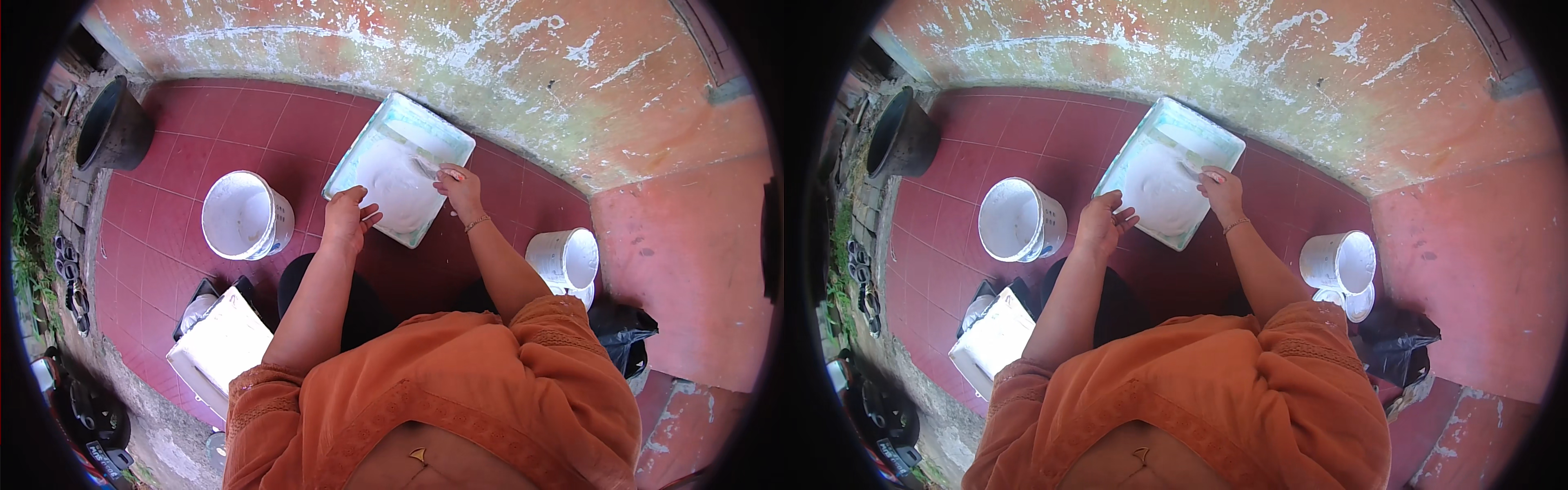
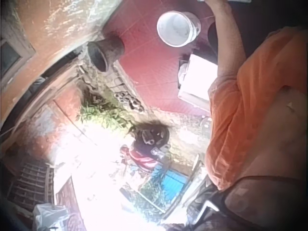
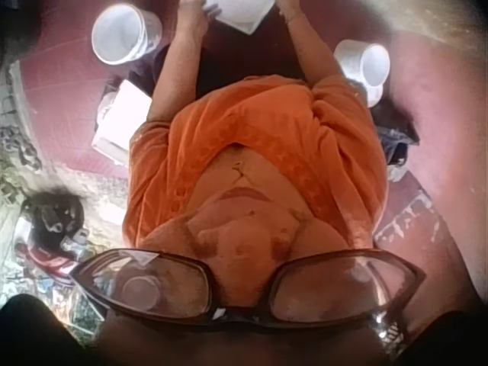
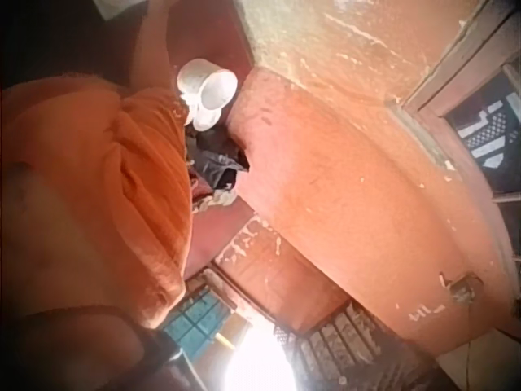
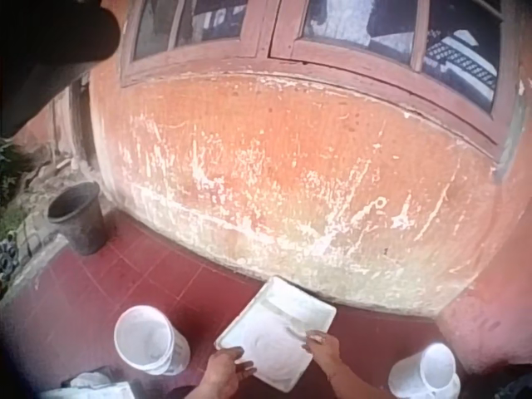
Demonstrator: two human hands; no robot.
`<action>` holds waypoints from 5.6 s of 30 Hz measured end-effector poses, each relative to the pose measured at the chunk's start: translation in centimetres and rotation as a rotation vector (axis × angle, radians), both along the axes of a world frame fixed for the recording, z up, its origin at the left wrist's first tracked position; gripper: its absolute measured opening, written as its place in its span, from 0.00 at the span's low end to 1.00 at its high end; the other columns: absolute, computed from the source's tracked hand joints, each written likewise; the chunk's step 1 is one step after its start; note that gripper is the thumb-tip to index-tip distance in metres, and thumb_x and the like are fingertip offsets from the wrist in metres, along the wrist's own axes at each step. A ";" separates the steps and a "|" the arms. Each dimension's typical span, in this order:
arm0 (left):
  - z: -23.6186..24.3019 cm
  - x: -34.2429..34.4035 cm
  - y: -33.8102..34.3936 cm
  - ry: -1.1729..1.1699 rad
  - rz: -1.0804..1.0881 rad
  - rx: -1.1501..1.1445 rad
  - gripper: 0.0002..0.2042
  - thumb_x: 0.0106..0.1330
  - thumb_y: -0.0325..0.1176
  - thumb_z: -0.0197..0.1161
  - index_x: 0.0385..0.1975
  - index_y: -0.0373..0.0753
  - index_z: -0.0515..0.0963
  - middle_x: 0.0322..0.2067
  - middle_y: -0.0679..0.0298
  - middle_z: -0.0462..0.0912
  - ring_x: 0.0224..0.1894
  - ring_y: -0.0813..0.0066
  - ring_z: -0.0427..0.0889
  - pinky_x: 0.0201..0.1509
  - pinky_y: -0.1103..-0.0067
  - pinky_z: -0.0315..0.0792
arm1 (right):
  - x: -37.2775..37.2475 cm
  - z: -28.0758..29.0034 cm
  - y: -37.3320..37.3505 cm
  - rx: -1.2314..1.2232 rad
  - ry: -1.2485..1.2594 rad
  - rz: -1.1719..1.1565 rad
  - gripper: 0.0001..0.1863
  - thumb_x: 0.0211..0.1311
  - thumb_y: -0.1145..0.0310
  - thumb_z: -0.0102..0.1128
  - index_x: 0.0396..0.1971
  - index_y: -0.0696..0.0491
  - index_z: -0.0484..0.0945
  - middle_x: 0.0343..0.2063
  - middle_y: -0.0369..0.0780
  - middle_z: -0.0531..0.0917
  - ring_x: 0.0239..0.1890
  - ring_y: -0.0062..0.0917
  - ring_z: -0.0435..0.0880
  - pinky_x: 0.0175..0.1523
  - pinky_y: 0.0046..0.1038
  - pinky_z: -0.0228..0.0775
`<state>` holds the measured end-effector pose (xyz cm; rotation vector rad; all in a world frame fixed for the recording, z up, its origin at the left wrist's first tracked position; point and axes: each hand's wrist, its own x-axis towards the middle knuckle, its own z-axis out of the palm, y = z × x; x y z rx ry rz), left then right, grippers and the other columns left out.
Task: The person pours water from a bucket into a container, stirs the mixture with a brush, and then pours paint into a tray to mix it with the brush.
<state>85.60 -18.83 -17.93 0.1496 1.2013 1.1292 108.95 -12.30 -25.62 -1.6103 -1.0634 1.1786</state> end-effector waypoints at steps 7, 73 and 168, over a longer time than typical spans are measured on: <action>0.2 -0.7 -0.4 -0.011 0.015 0.008 0.15 0.59 0.30 0.56 0.43 0.31 0.65 0.39 0.57 0.64 0.38 0.59 0.72 0.40 0.65 0.75 | 1.0 0.5 1.1 -0.216 0.311 0.021 0.19 0.51 0.69 0.63 0.44 0.60 0.74 0.32 0.43 0.78 0.31 0.32 0.83 0.34 0.28 0.78; 9.2 -1.4 10.9 1.033 0.118 0.831 0.14 0.55 0.24 0.58 0.42 0.32 0.67 0.47 0.53 0.64 0.34 0.71 0.72 0.37 0.79 0.70 | -5.1 4.7 -0.3 0.589 -0.419 0.157 0.12 0.53 0.63 0.61 0.25 0.57 0.78 0.22 0.48 0.79 0.30 0.45 0.77 0.37 0.36 0.69; -14.6 2.3 1.2 0.156 0.100 -0.330 0.21 0.66 0.47 0.38 0.48 0.38 0.68 0.45 0.52 0.74 0.38 0.56 0.79 0.40 0.59 0.73 | -3.8 1.6 9.6 -0.027 0.065 0.262 0.13 0.56 0.64 0.61 0.30 0.59 0.77 0.17 0.41 0.79 0.15 0.24 0.79 0.20 0.23 0.74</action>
